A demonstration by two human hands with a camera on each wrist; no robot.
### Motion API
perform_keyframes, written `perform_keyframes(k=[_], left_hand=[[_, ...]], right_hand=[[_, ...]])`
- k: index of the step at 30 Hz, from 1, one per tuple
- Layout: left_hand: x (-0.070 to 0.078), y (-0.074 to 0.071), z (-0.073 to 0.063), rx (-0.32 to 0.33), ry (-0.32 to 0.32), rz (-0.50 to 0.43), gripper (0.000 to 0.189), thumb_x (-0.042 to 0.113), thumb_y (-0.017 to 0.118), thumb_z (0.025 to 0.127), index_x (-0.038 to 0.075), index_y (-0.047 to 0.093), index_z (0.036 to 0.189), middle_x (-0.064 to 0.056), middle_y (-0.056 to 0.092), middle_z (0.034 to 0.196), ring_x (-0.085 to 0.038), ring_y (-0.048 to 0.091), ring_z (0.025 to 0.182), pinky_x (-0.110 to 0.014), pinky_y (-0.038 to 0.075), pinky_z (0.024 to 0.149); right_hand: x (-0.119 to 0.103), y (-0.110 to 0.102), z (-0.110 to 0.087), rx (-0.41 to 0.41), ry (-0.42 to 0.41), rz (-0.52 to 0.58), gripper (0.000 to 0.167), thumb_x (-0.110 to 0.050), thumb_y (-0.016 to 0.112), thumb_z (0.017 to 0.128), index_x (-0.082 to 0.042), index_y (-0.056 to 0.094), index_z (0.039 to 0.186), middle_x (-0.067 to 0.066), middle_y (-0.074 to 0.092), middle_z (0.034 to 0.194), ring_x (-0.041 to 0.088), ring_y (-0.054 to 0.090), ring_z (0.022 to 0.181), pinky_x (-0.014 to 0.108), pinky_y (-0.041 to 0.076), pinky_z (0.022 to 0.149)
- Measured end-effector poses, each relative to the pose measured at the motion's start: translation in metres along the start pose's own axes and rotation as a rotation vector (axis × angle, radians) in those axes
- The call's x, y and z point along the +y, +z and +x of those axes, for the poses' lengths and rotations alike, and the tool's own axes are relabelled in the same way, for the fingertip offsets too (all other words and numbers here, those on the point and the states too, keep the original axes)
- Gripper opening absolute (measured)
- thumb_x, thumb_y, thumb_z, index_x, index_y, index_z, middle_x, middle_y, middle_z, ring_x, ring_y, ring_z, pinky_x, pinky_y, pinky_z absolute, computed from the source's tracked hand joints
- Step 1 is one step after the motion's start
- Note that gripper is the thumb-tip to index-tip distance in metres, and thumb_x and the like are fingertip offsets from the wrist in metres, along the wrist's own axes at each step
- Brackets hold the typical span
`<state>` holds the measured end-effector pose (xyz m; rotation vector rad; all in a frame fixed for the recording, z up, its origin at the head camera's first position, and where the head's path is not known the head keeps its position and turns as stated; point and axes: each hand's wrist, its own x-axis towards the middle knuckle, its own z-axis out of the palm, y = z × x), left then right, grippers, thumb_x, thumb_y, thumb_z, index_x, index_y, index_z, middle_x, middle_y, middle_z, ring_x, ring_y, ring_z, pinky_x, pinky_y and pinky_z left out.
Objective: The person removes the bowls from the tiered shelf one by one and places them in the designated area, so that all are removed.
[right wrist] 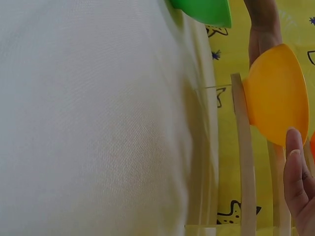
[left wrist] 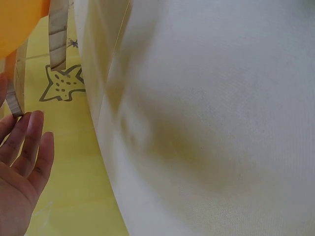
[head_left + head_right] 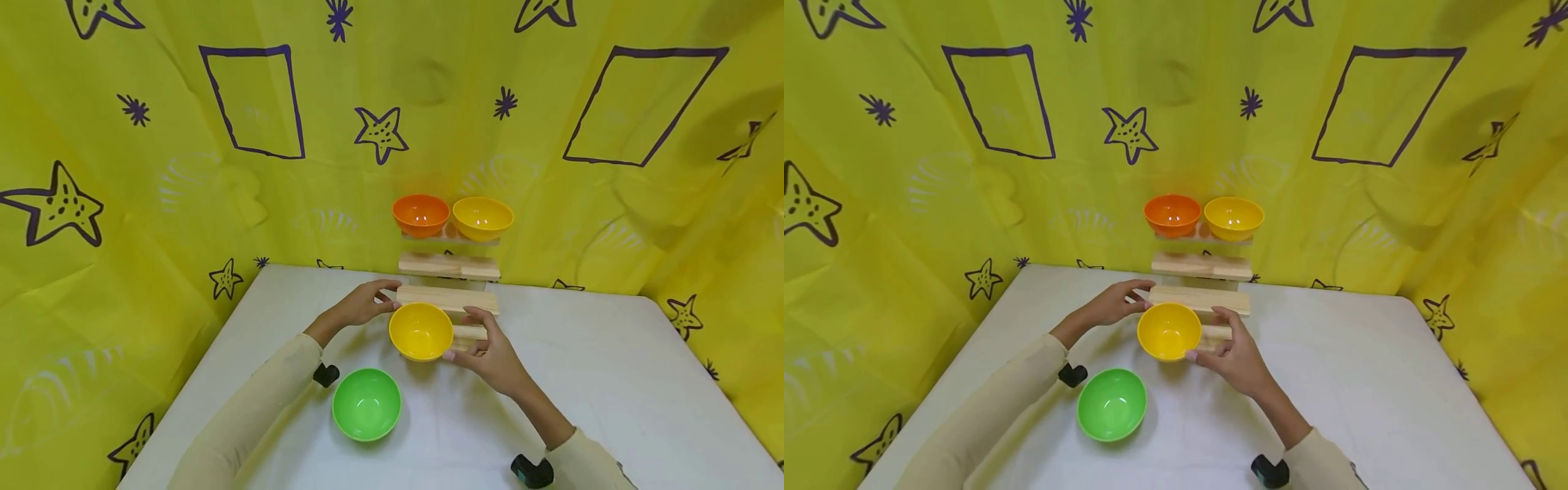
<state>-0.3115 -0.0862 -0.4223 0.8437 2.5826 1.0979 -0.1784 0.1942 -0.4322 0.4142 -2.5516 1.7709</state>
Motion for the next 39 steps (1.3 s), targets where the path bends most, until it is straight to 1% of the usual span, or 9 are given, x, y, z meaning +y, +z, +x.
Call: perform_keyframes(k=[4,7,14,17,20,24,27,33,39], left_hand=[[0.0,-0.001,0.0,0.003,0.014,0.006,0.055,0.027,0.064,0.1,0.008,0.047,0.149,-0.015,0.055,0.145,-0.029,0.064,0.119,-0.035,0.057,0.091],[0.0,-0.001,0.001,0.006,0.018,0.002,0.054,0.027,0.064,0.1,0.008,0.048,0.149,-0.014,0.055,0.144,-0.028,0.064,0.118,-0.035,0.057,0.091],[-0.001,0.001,0.0,0.002,-0.006,-0.01,0.054,0.028,0.065,0.1,0.01,0.048,0.148,-0.013,0.055,0.145,-0.027,0.064,0.118,-0.034,0.056,0.091],[-0.001,0.001,-0.001,0.005,-0.012,-0.009,0.054,0.027,0.065,0.1,0.01,0.048,0.148,-0.012,0.055,0.144,-0.027,0.064,0.118,-0.034,0.056,0.091],[0.0,0.0,0.0,0.004,-0.012,-0.008,0.054,0.027,0.065,0.1,0.01,0.048,0.148,-0.013,0.056,0.144,-0.027,0.064,0.118,-0.034,0.057,0.091],[0.0,0.0,0.001,-0.002,-0.007,-0.009,0.055,0.028,0.065,0.1,0.011,0.048,0.149,-0.013,0.055,0.145,-0.026,0.064,0.118,-0.033,0.056,0.091],[0.0,0.0,0.002,-0.003,-0.003,-0.009,0.055,0.028,0.064,0.1,0.01,0.048,0.149,-0.013,0.055,0.145,-0.026,0.063,0.119,-0.034,0.056,0.091],[0.001,-0.001,0.001,0.004,0.015,-0.007,0.054,0.027,0.065,0.1,0.008,0.048,0.148,-0.014,0.055,0.144,-0.028,0.064,0.119,-0.036,0.056,0.092],[0.002,-0.001,0.0,-0.002,0.009,-0.004,0.055,0.028,0.064,0.1,0.009,0.048,0.149,-0.014,0.055,0.145,-0.028,0.063,0.12,-0.036,0.056,0.093]], right_hand=[[-0.001,0.003,0.003,-0.029,0.028,-0.008,0.092,-0.02,0.085,0.081,-0.012,0.027,0.153,0.024,0.038,0.146,0.017,0.064,0.063,0.025,0.053,0.059],[0.0,0.005,0.003,-0.041,0.031,-0.009,0.096,-0.021,0.086,0.081,-0.012,0.025,0.154,0.023,0.036,0.149,0.02,0.066,0.066,0.026,0.053,0.059],[0.002,0.009,0.003,-0.065,0.068,-0.009,0.101,-0.026,0.087,0.08,-0.013,0.022,0.155,0.023,0.034,0.151,0.034,0.068,0.071,0.025,0.053,0.061],[0.001,0.012,0.004,-0.076,0.078,-0.006,0.103,-0.028,0.087,0.079,-0.013,0.021,0.156,0.023,0.033,0.151,0.037,0.068,0.072,0.025,0.053,0.061],[0.001,0.014,0.006,-0.077,0.083,-0.015,0.105,-0.029,0.088,0.079,-0.013,0.019,0.156,0.023,0.032,0.152,0.034,0.068,0.071,0.025,0.052,0.061],[-0.001,0.016,0.008,-0.068,0.101,-0.041,0.107,-0.032,0.088,0.078,-0.014,0.018,0.157,0.023,0.032,0.153,0.025,0.067,0.069,0.026,0.052,0.061],[-0.001,0.018,0.009,-0.06,0.112,-0.053,0.108,-0.034,0.088,0.078,-0.014,0.018,0.157,0.023,0.033,0.153,0.021,0.065,0.068,0.027,0.054,0.063],[-0.001,0.022,0.012,-0.064,0.105,-0.049,0.11,-0.036,0.088,0.077,-0.012,0.017,0.158,0.022,0.032,0.152,0.02,0.067,0.073,0.027,0.057,0.068],[0.0,0.026,0.013,-0.055,0.101,-0.049,0.111,-0.037,0.089,0.076,-0.011,0.018,0.157,0.022,0.033,0.152,0.022,0.066,0.077,0.027,0.057,0.071]])
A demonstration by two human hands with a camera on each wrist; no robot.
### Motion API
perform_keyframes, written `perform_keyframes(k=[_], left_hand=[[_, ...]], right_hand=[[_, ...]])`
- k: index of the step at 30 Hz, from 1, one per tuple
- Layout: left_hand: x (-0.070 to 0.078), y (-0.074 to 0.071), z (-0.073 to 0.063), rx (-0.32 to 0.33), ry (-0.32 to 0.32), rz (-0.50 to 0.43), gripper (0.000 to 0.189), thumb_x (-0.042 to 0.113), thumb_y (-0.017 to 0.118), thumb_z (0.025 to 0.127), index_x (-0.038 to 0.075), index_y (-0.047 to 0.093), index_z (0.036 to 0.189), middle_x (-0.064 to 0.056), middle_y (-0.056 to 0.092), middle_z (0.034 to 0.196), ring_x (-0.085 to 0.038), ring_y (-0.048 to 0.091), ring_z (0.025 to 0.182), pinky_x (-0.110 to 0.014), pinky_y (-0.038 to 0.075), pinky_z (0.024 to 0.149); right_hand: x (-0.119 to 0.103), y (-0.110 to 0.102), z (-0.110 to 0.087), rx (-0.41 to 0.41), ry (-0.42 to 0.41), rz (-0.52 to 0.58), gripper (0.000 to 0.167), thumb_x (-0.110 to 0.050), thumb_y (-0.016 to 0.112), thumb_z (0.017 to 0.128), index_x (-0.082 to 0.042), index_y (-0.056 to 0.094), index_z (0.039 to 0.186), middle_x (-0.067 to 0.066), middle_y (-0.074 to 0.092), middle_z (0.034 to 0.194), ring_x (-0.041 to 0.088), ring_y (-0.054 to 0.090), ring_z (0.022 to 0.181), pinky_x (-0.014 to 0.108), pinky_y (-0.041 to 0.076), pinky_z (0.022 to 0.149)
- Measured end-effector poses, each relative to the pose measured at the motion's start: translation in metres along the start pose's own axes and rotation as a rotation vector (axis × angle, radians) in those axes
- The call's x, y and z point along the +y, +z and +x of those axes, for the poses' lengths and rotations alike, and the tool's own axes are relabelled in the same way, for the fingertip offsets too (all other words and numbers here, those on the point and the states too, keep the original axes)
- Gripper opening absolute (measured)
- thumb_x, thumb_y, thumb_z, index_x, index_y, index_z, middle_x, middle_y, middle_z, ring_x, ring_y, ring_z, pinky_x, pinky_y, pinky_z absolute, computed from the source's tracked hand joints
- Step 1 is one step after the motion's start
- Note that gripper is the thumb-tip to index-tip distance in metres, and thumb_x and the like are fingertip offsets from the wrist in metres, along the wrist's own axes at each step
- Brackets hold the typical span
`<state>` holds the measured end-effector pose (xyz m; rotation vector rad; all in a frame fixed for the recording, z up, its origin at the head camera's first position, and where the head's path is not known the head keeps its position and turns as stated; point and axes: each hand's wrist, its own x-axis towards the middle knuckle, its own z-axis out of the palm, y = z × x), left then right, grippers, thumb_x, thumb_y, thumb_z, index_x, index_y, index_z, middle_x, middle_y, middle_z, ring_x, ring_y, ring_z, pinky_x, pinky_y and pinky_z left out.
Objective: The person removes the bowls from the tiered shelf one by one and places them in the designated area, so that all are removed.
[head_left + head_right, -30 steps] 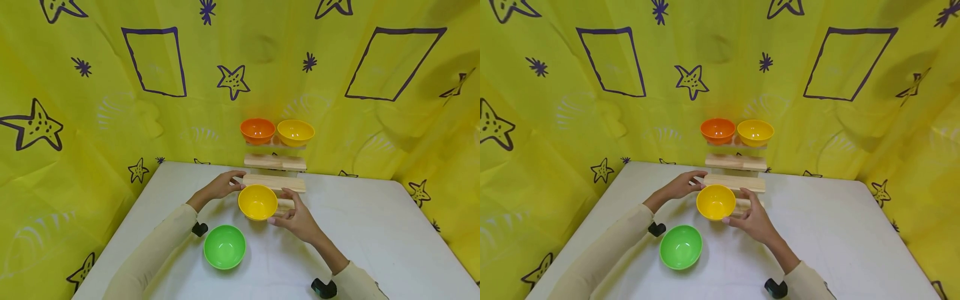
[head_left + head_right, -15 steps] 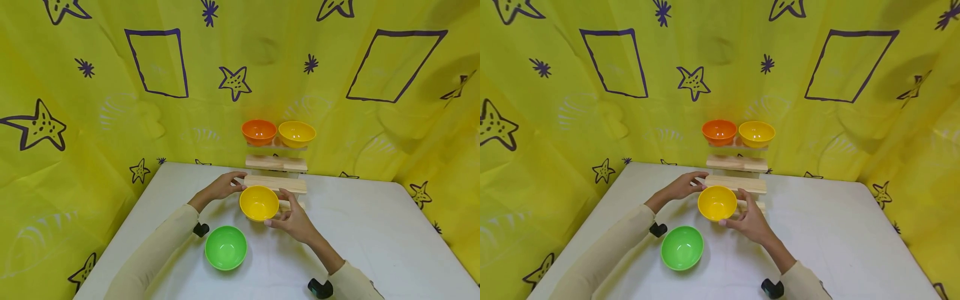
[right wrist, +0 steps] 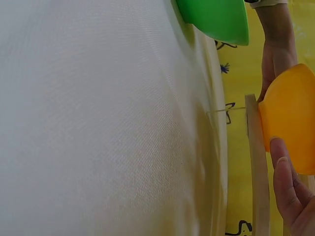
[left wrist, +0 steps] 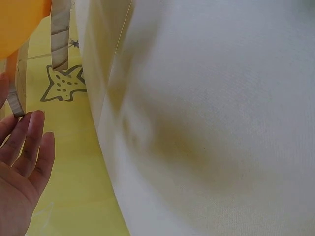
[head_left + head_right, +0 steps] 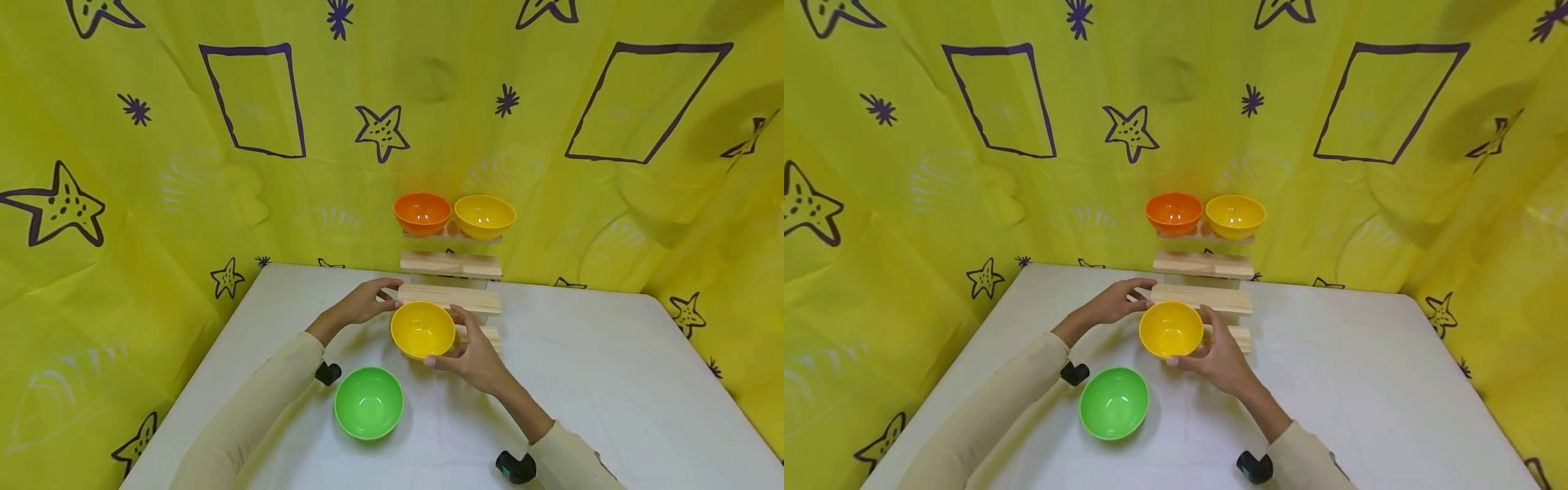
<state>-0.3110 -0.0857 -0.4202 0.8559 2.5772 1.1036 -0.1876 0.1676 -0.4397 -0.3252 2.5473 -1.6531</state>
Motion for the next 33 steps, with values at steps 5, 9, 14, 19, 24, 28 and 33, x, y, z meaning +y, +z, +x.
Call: perform_keyframes(k=[5,9,14,19,24,28,33], left_hand=[[-0.001,0.001,0.0,-0.003,-0.007,-0.002,0.055,0.028,0.065,0.1,0.009,0.048,0.149,-0.014,0.055,0.145,-0.028,0.063,0.119,-0.036,0.056,0.094],[-0.002,0.001,0.0,-0.002,-0.013,0.007,0.055,0.028,0.064,0.1,0.01,0.048,0.149,-0.013,0.055,0.145,-0.027,0.063,0.12,-0.036,0.056,0.094],[-0.002,0.0,0.0,0.004,-0.003,0.011,0.055,0.027,0.064,0.1,0.008,0.048,0.149,-0.014,0.055,0.144,-0.028,0.063,0.12,-0.036,0.056,0.094],[-0.001,0.0,0.001,0.001,0.003,0.011,0.055,0.027,0.064,0.1,0.007,0.047,0.149,-0.014,0.055,0.145,-0.029,0.064,0.12,-0.036,0.056,0.093],[0.0,0.001,0.001,-0.003,-0.005,0.008,0.055,0.027,0.064,0.1,0.008,0.047,0.149,-0.014,0.055,0.145,-0.028,0.063,0.12,-0.036,0.056,0.094],[0.0,0.0,0.001,-0.002,0.002,0.007,0.055,0.027,0.064,0.1,0.008,0.047,0.149,-0.015,0.055,0.145,-0.029,0.063,0.12,-0.036,0.056,0.094],[0.0,0.001,0.0,-0.002,0.015,0.002,0.055,0.025,0.064,0.1,0.006,0.047,0.149,-0.016,0.055,0.144,-0.03,0.064,0.119,-0.036,0.056,0.093]], right_hand=[[-0.001,0.002,0.001,0.008,0.0,-0.015,0.112,-0.039,0.089,0.076,-0.009,0.019,0.157,0.022,0.033,0.152,0.022,0.063,0.078,0.025,0.057,0.073],[-0.002,0.004,0.001,0.018,-0.005,-0.035,0.112,-0.041,0.089,0.076,-0.009,0.019,0.157,0.022,0.033,0.153,0.023,0.061,0.086,0.025,0.055,0.076],[-0.003,0.007,0.002,0.04,-0.017,-0.075,0.111,-0.044,0.089,0.075,-0.011,0.021,0.157,0.02,0.035,0.154,0.031,0.057,0.113,0.034,0.053,0.089],[-0.003,0.009,0.002,0.046,-0.016,-0.081,0.113,-0.043,0.089,0.074,-0.011,0.02,0.157,0.021,0.033,0.156,0.037,0.051,0.129,0.051,0.046,0.106],[-0.004,0.012,0.003,0.043,0.004,-0.076,0.116,-0.044,0.09,0.073,-0.01,0.019,0.158,0.021,0.032,0.158,0.037,0.049,0.134,0.055,0.041,0.111],[-0.006,0.014,0.005,0.05,0.017,-0.091,0.117,-0.046,0.09,0.072,-0.01,0.018,0.158,0.02,0.036,0.156,0.036,0.048,0.134,0.054,0.041,0.112],[-0.005,0.016,0.006,0.061,0.021,-0.111,0.118,-0.049,0.089,0.072,-0.011,0.018,0.158,0.018,0.039,0.154,0.035,0.049,0.133,0.053,0.042,0.111]])
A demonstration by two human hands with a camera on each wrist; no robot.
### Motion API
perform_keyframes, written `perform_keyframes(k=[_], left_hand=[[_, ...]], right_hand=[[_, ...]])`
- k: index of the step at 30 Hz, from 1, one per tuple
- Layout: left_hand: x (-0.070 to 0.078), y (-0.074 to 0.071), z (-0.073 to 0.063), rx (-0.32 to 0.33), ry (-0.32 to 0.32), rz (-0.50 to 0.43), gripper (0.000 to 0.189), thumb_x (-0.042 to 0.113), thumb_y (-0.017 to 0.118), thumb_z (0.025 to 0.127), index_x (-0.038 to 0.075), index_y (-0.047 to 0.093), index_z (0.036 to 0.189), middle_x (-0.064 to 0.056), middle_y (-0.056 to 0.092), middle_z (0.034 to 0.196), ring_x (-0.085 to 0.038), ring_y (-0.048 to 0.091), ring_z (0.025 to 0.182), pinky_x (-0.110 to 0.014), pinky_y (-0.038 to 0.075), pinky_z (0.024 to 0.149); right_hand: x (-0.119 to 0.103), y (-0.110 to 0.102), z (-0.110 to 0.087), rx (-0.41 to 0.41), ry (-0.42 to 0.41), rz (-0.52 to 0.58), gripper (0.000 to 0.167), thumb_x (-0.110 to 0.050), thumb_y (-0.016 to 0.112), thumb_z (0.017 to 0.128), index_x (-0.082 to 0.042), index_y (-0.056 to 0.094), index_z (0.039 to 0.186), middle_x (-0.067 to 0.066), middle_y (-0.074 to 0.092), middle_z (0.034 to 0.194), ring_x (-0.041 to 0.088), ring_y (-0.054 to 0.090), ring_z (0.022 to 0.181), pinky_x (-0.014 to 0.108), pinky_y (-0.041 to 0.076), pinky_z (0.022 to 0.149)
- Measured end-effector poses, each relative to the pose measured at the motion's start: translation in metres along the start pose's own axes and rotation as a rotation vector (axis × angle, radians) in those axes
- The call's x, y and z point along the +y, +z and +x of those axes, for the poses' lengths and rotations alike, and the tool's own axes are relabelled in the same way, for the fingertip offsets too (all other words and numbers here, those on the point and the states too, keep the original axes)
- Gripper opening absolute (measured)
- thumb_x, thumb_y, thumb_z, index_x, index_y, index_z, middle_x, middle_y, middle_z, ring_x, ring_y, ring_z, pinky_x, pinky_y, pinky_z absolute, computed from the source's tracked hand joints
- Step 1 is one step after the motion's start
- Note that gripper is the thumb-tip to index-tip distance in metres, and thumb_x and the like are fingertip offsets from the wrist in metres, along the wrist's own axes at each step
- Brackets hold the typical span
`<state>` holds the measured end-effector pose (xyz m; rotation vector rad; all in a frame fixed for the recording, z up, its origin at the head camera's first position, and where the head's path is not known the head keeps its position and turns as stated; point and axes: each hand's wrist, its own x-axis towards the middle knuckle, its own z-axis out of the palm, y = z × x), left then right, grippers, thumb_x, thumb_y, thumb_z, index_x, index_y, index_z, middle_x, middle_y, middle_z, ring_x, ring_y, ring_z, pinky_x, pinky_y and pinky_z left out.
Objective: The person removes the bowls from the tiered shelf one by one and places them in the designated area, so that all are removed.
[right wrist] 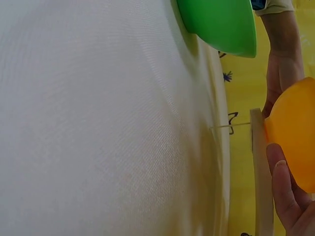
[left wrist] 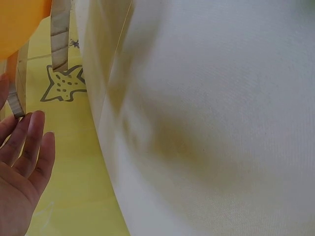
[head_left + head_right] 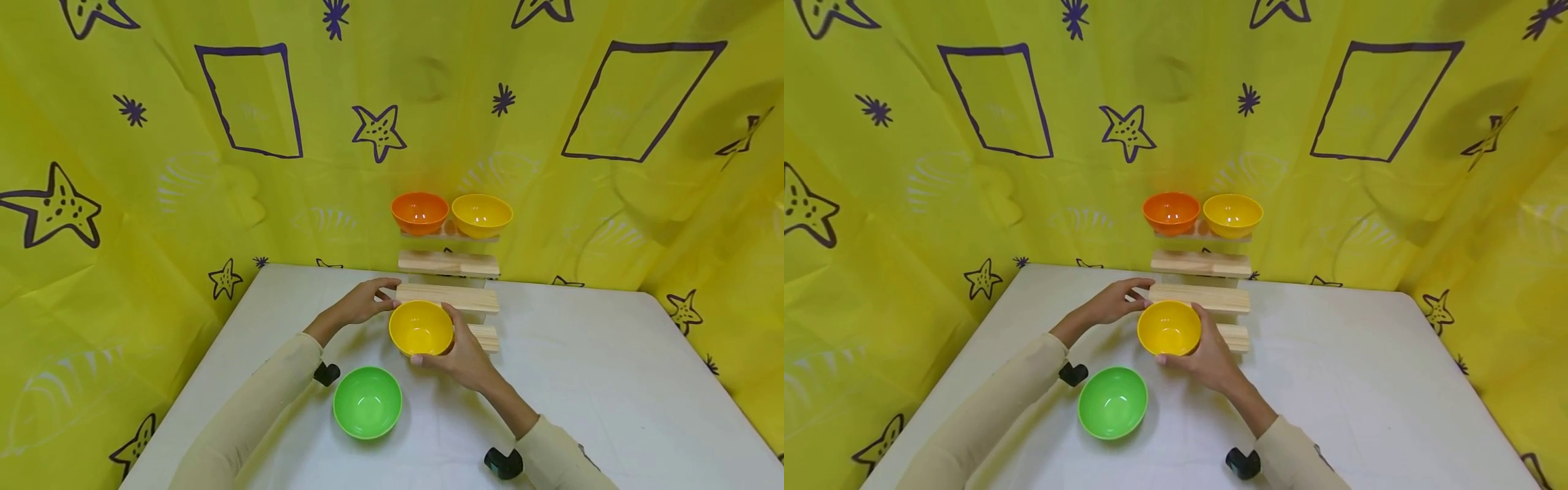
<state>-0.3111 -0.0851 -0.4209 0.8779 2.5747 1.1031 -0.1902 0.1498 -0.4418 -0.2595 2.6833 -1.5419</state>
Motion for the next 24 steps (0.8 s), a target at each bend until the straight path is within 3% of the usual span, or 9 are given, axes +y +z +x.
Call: perform_keyframes(k=[11,24], left_hand=[[0.0011,0.0006,-0.0003,0.006,-0.015,-0.002,0.054,0.028,0.064,0.1,0.008,0.048,0.149,-0.014,0.055,0.144,-0.028,0.064,0.119,-0.036,0.056,0.093],[0.0009,-0.0002,-0.0007,0.003,-0.018,-0.008,0.055,0.026,0.064,0.1,0.008,0.047,0.149,-0.015,0.055,0.144,-0.029,0.064,0.118,-0.035,0.057,0.091]], right_hand=[[-0.0021,0.002,0.0016,0.022,-0.013,-0.018,0.123,-0.049,0.092,0.067,-0.012,0.019,0.159,0.019,0.043,0.152,0.034,0.055,0.125,0.053,0.045,0.106],[-0.0024,0.0028,0.0032,0.032,-0.008,-0.013,0.118,-0.046,0.092,0.067,-0.012,0.024,0.157,0.016,0.047,0.148,0.032,0.056,0.122,0.05,0.047,0.105]])
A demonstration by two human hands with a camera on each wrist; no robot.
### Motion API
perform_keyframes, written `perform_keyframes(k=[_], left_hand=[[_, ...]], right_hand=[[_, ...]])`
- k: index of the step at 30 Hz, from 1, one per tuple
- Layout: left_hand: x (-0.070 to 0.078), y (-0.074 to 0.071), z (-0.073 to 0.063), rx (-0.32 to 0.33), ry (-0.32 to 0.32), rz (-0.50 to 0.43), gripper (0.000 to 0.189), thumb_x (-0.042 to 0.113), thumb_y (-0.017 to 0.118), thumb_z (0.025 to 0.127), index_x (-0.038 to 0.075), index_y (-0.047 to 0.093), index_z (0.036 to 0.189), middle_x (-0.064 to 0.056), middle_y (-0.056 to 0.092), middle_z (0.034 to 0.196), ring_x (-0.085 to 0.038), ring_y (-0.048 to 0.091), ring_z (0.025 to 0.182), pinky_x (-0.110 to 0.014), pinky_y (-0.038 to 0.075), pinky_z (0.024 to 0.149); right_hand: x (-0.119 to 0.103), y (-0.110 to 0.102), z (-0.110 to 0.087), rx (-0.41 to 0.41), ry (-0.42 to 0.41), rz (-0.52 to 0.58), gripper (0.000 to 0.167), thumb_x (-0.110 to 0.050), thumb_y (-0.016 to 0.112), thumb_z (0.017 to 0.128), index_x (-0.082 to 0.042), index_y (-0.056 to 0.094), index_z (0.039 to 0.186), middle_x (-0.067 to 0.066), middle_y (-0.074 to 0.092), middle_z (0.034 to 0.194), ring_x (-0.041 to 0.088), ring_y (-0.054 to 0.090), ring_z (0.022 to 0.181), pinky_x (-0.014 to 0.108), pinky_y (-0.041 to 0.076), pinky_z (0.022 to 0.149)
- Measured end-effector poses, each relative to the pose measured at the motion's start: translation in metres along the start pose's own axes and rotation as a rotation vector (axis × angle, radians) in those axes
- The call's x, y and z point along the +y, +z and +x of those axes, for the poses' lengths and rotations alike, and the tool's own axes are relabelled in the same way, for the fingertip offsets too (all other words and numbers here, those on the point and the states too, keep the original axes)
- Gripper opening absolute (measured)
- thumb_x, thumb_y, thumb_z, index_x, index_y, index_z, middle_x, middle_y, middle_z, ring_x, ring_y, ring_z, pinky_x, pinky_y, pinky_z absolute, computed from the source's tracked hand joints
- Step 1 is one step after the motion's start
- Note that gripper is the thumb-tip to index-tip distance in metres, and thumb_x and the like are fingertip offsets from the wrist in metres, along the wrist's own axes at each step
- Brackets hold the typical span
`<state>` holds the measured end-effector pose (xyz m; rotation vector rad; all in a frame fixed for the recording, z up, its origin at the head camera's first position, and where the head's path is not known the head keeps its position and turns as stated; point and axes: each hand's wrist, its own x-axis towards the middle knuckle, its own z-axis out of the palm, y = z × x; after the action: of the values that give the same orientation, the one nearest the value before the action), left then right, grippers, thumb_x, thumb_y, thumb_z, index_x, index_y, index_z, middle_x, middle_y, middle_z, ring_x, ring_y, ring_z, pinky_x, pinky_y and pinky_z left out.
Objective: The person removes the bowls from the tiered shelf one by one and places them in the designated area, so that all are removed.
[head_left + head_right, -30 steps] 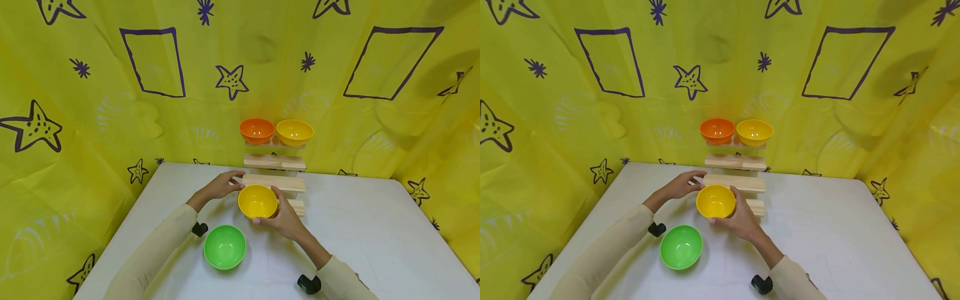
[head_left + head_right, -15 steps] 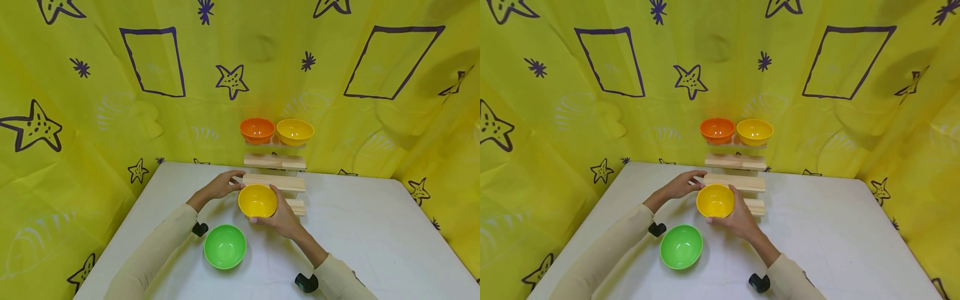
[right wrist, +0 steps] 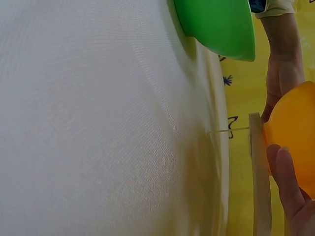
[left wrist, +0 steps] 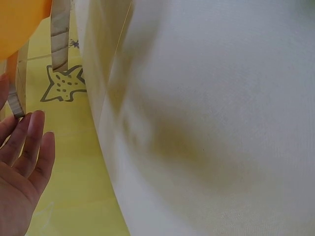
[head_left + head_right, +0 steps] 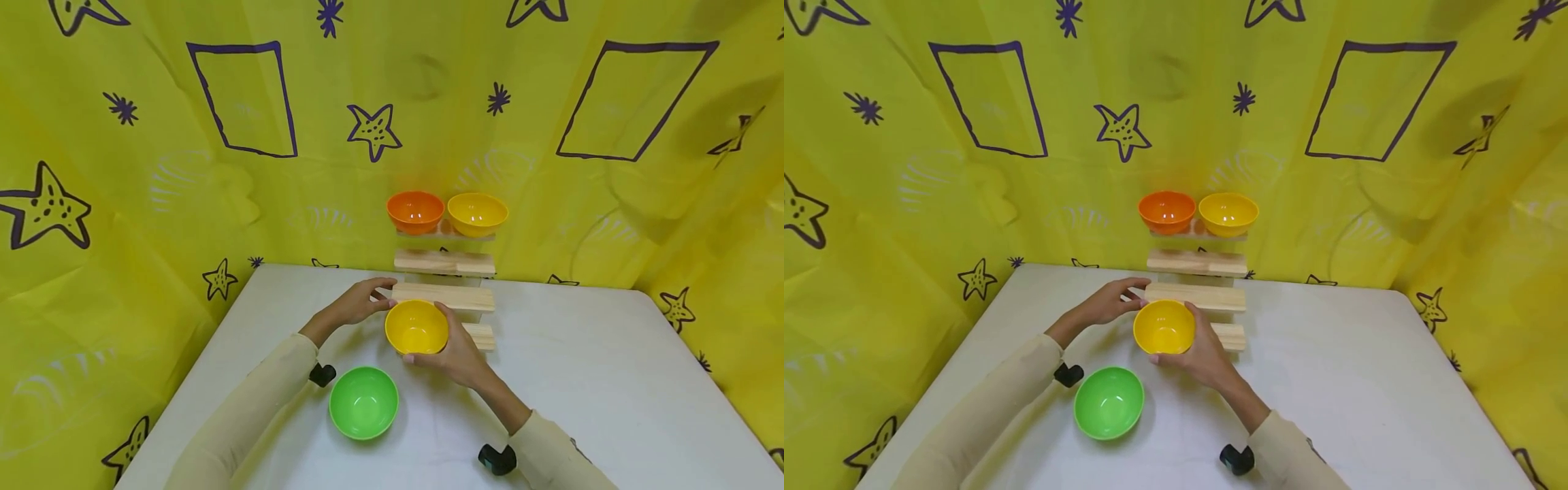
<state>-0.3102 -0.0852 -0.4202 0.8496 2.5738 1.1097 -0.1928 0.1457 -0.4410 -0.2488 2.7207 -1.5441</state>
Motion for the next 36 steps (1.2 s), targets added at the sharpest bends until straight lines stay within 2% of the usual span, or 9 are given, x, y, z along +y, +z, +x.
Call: perform_keyframes(k=[17,36], left_hand=[[-0.0003,-0.0004,-0.0005,-0.001,-0.002,-0.003,0.055,0.024,0.064,0.1,0.006,0.047,0.149,-0.016,0.055,0.144,-0.029,0.065,0.117,-0.035,0.057,0.091],[-0.0011,-0.0002,0.001,-0.007,0.004,0.002,0.056,0.027,0.064,0.1,0.006,0.046,0.149,-0.016,0.055,0.144,-0.029,0.064,0.119,-0.036,0.056,0.093]], right_hand=[[-0.0016,-0.0026,0.0008,-0.047,-0.002,0.015,0.12,-0.04,0.094,0.067,-0.011,0.021,0.158,0.017,0.048,0.148,0.031,0.058,0.121,0.05,0.048,0.105],[0.0008,-0.003,-0.0007,-0.042,-0.027,0.063,0.116,-0.036,0.093,0.069,-0.012,0.023,0.158,0.016,0.047,0.149,0.031,0.057,0.121,0.049,0.048,0.104]])
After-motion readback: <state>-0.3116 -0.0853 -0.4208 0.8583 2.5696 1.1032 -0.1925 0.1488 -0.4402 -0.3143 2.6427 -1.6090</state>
